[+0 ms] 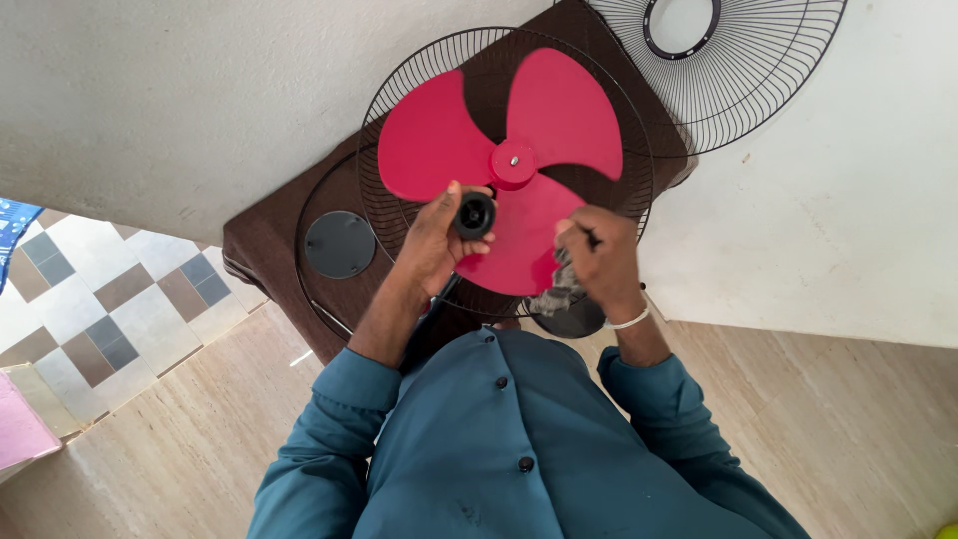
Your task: The person cleans the central hub of a standing fan with a cloth, then picks up a pink fan blade and mounts it onto the hub. They secure the blade with a black cap and tighten it by hand.
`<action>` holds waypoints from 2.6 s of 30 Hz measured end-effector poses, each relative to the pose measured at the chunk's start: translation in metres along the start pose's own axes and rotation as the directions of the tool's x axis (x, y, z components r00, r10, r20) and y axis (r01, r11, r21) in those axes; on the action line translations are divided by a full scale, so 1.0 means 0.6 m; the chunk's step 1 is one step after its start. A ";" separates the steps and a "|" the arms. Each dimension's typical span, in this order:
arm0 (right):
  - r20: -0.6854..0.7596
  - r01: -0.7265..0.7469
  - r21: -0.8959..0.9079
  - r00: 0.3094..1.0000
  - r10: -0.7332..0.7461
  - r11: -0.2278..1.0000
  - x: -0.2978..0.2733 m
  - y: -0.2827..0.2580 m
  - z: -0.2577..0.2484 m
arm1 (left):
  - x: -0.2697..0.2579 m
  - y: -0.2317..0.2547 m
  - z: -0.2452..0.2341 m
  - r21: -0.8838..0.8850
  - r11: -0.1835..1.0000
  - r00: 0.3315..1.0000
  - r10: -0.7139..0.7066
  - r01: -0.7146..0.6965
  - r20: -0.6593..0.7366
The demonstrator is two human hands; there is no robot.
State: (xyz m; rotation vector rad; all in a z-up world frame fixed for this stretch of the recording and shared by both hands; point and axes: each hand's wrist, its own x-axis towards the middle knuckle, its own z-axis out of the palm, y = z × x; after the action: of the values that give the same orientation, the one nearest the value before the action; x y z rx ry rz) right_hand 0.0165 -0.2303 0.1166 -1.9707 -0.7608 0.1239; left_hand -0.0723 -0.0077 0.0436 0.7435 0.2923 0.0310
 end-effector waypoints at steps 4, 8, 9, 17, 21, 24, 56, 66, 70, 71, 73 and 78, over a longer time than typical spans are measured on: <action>0.128 -0.036 -0.131 0.990 0.052 0.991 0.003 -0.010 0.023 | -0.001 -0.008 0.009 0.050 0.997 0.997 -0.057 0.055 0.043; 0.196 -0.001 -0.038 0.981 0.009 0.999 0.006 -0.018 0.033 | 0.003 -0.020 0.014 0.210 0.976 0.997 -0.067 0.059 0.029; 0.226 -0.053 -0.067 0.972 0.067 0.996 0.006 -0.018 0.036 | 0.004 -0.023 0.015 0.265 0.962 0.998 -0.067 0.061 0.013; 0.322 -0.073 0.156 0.946 0.019 0.985 0.006 0.010 0.051 | 0.007 -0.040 0.021 0.410 0.912 1.000 0.015 -0.007 -0.016; 0.313 -0.053 0.284 0.949 -0.040 0.957 0.004 0.021 0.062 | -0.003 -0.043 0.025 0.236 0.970 0.997 0.038 -0.051 0.061; 0.296 -0.050 0.368 0.953 -0.067 0.928 -0.006 0.022 0.074 | -0.010 -0.048 0.022 0.249 0.967 0.997 0.044 -0.058 0.062; 0.233 0.291 -0.568 0.954 -0.189 0.770 0.150 0.024 0.022 | -0.004 -0.073 0.004 0.971 0.002 0.903 0.368 -0.241 0.223; 0.437 0.438 -0.554 0.877 -0.201 0.708 0.190 0.046 0.057 | -0.009 -0.071 -0.003 0.981 -0.001 0.945 0.267 -0.195 0.188; 0.476 0.467 -0.556 0.857 -0.197 0.687 0.198 0.057 0.061 | -0.007 -0.068 -0.001 0.981 -0.040 0.949 0.251 -0.188 0.192; 0.482 0.468 -0.552 0.854 -0.193 0.691 0.199 0.059 0.061 | -0.007 -0.067 -0.001 0.982 -0.043 0.951 0.244 -0.184 0.189; 0.496 0.469 -0.543 0.849 -0.185 0.697 0.200 0.062 0.061 | -0.006 -0.067 -0.002 0.983 -0.050 0.956 0.232 -0.175 0.182; 0.531 0.494 -0.546 0.829 -0.177 0.677 0.201 0.066 0.059 | -0.004 -0.067 -0.003 0.981 -0.058 0.954 0.230 -0.184 0.193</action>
State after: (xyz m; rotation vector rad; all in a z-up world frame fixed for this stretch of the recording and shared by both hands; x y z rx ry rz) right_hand 0.1168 -0.1488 0.0929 -2.4543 -1.6660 0.0681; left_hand -0.0783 -0.0367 0.0159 2.3727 0.1758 0.1381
